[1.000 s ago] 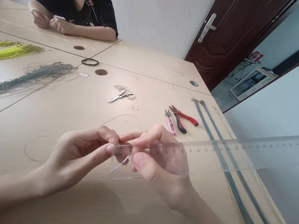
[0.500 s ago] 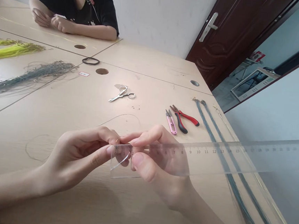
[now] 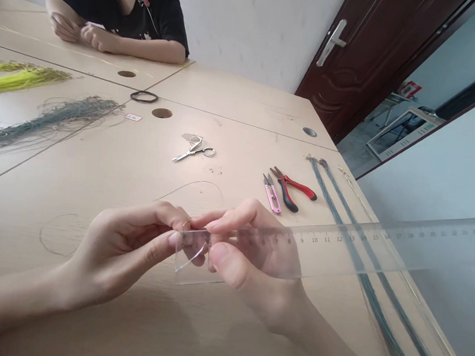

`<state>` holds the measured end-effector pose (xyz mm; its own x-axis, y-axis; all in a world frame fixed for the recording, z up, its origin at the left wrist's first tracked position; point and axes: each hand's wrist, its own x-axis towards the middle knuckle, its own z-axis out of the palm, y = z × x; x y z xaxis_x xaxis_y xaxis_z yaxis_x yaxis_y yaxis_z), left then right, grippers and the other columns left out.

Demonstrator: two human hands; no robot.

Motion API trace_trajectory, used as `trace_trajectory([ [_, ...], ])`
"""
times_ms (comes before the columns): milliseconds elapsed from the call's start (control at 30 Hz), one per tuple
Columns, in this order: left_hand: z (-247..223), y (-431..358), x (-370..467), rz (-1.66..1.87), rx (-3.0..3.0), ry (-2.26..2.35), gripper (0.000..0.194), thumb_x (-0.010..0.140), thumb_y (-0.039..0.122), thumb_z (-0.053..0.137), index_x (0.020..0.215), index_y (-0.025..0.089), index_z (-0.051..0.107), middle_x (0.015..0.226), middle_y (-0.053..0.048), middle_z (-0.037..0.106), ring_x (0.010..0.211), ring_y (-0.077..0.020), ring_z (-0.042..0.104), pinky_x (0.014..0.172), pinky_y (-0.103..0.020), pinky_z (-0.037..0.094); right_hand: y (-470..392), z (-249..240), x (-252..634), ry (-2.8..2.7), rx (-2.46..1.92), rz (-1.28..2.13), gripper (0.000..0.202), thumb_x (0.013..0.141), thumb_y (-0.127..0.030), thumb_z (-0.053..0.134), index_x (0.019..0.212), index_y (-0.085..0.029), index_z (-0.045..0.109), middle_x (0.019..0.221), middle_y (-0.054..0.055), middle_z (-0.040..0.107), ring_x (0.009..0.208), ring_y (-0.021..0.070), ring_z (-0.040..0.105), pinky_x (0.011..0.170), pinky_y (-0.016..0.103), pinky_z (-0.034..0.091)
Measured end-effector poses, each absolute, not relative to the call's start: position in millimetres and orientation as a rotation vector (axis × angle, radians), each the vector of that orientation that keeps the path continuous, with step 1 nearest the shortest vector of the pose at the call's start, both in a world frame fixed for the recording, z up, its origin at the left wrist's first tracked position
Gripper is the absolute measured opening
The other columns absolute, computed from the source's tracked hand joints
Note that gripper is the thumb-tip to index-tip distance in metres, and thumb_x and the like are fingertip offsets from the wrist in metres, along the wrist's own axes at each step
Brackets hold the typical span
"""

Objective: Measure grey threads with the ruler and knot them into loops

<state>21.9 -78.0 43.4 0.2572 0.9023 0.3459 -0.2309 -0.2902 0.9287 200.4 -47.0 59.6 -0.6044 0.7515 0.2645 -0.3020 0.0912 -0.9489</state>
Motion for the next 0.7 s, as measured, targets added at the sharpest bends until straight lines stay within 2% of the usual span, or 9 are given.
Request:
trace_trajectory([
  [700,42.1,-78.4,19.0,1.253,1.514,0.703,0.009,0.091,0.014,0.05,0.087,0.014,0.059,0.081,-0.001,0.064,0.079,-0.0098,0.062,0.076,-0.02,0.052,-48.3,59.4,200.4,-1.511,-0.474,1.67,0.009,0.088,-0.018,0.058,0.093,-0.025,0.06,0.066,-0.003,0.047,0.071,0.0141,0.058,0.059,0.027,0.048],
])
